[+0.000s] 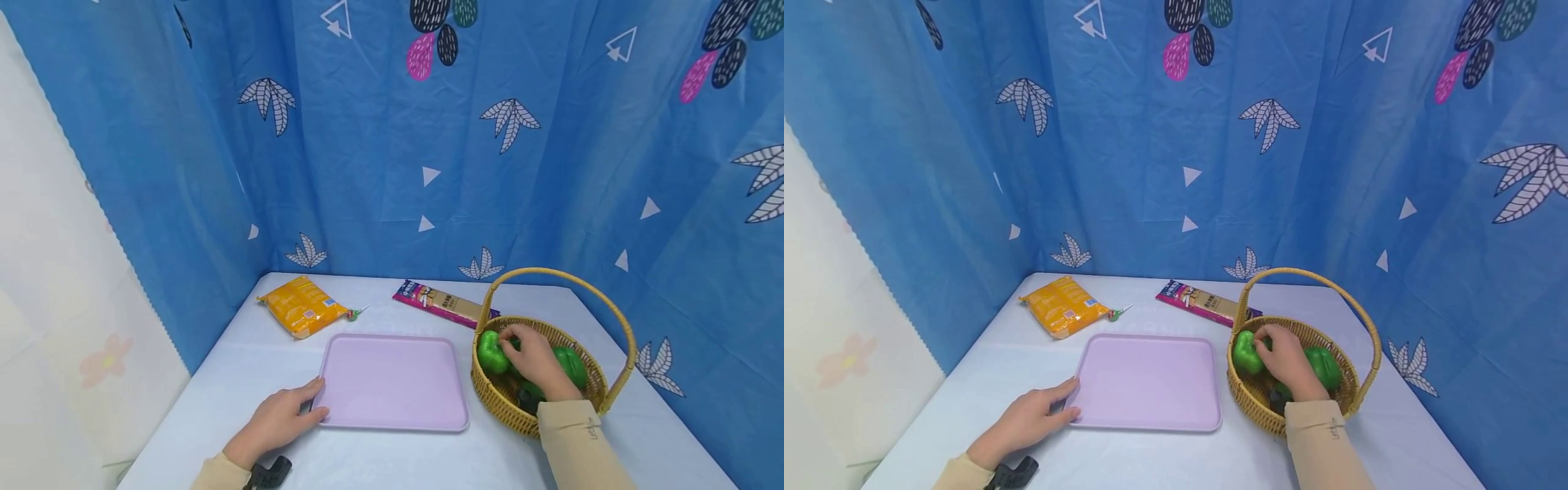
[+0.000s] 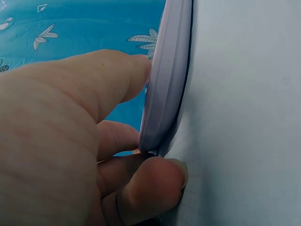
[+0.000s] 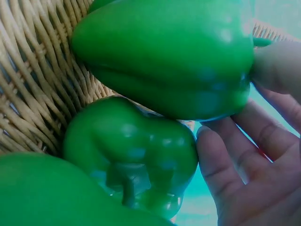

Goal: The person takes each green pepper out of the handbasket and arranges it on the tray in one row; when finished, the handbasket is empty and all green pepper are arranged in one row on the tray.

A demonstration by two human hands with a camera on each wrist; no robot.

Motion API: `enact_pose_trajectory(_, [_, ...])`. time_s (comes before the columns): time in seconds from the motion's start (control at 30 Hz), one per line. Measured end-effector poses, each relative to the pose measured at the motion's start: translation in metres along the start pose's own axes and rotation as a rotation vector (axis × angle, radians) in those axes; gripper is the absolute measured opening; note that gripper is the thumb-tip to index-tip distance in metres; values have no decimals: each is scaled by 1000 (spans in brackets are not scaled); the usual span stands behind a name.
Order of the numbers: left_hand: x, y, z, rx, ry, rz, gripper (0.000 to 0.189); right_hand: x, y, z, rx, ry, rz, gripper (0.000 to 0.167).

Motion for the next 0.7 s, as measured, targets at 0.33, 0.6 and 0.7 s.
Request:
enact_pose_trajectory(0.33, [0, 1, 1, 8, -1, -3, 74, 2, 6, -8, -15, -95, -45, 49])
enact_pose_trajectory(0.6, [0, 0, 1, 10, -7, 6, 74, 2, 7, -10, -19, -110, -64, 45])
enact_pose_trajectory(0.7, [0, 1, 1, 9, -7, -3, 74, 3, 7, -10, -5, -116, -69, 43])
Point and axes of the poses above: each hand's wrist, its own x-axis away from the middle knuckle, its own z-axis out of the back of the hand, y = z × x, the point moved 7 cm from there along -x, towards the middle knuckle, and after that the axes turned 10 degrees about -x, right-handed, at the moved point
